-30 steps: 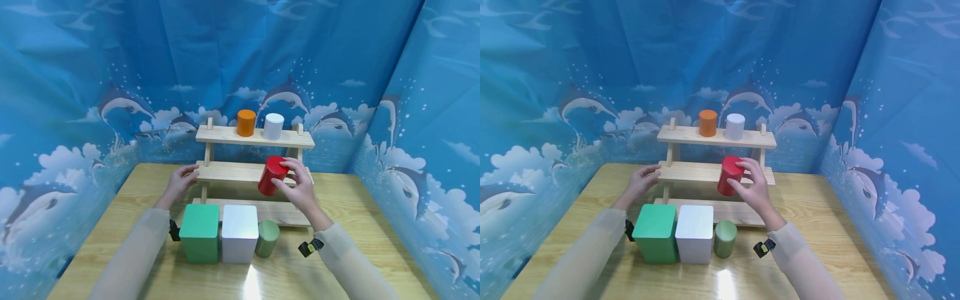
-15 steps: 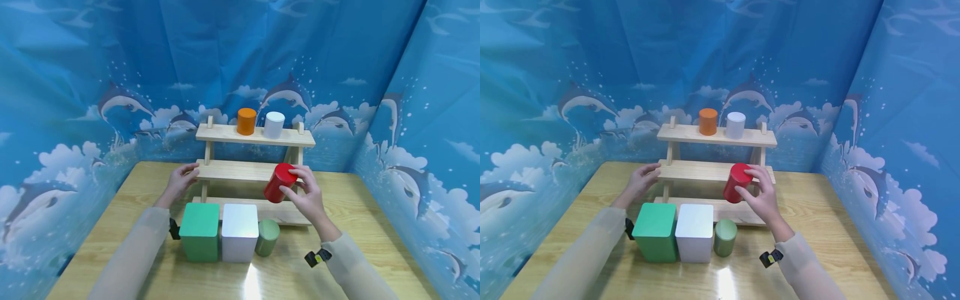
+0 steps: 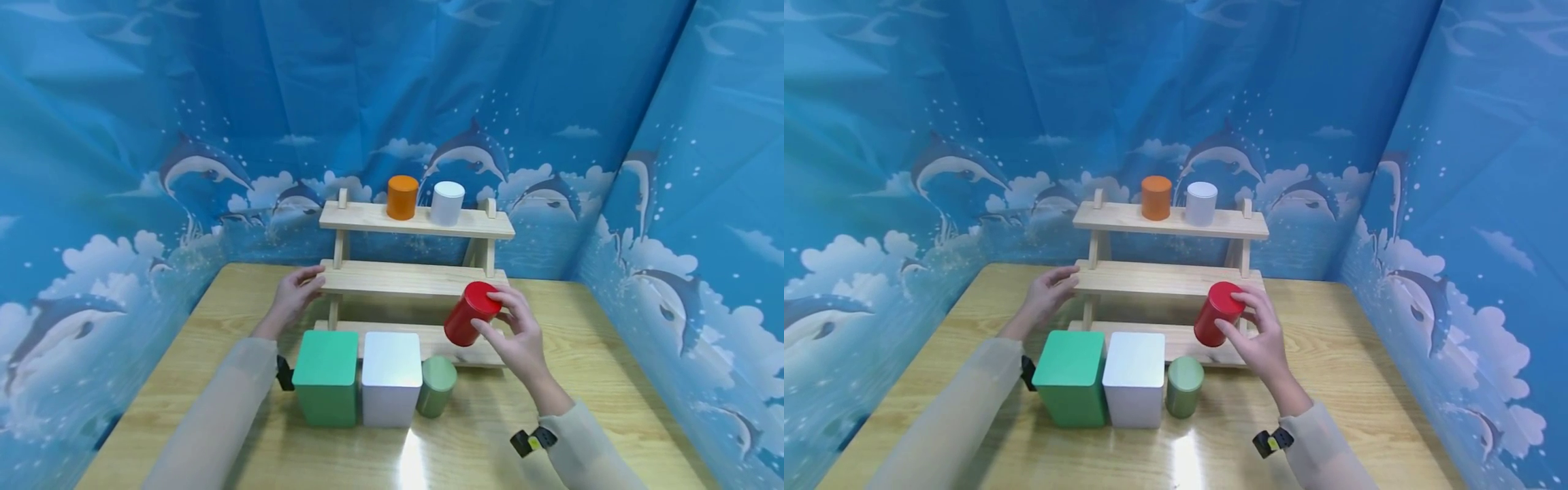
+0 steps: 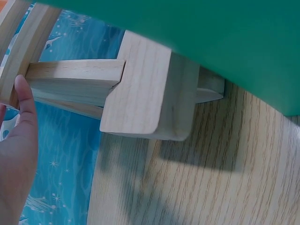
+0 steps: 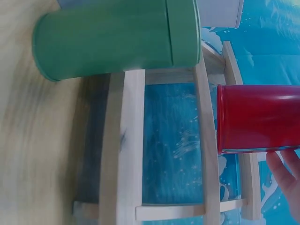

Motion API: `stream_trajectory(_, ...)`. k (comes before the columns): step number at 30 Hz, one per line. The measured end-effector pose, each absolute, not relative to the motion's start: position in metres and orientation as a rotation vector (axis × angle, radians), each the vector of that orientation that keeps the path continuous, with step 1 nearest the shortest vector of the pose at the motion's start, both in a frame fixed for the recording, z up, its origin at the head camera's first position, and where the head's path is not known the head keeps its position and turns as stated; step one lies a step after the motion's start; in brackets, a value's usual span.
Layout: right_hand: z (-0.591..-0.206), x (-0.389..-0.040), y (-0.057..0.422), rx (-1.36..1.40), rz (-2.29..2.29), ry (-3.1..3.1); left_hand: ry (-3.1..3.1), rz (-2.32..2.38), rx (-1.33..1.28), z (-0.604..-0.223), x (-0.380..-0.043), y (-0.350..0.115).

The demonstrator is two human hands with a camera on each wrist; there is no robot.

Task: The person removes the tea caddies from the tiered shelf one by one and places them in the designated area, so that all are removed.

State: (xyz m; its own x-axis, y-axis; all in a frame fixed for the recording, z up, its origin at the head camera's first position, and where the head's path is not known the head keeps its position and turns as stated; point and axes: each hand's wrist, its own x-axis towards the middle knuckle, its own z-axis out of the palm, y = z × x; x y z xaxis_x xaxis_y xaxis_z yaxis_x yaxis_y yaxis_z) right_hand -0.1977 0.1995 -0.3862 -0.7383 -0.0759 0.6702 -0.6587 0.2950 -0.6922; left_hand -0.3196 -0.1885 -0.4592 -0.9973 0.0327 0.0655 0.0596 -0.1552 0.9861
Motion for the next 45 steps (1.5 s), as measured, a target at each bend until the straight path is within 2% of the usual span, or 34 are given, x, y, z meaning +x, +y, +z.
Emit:
stream_trajectory(10,-0.398,-0.185,0.211,0.671,1.437,-2.044,-2.025,-2.369,-0.119,-0.464,-0.322,-0.189)
stream_trajectory(27,-0.422,-0.163,0.219,0.566,1.387,-2.181,-2.001,-2.448,-0.121,-0.443,-0.310,-0.186)
stream_trajectory(45,-0.447,-0.155,0.224,0.594,1.460,-2.269,-2.025,-2.441,-0.122,-0.442,-0.308,-0.186)
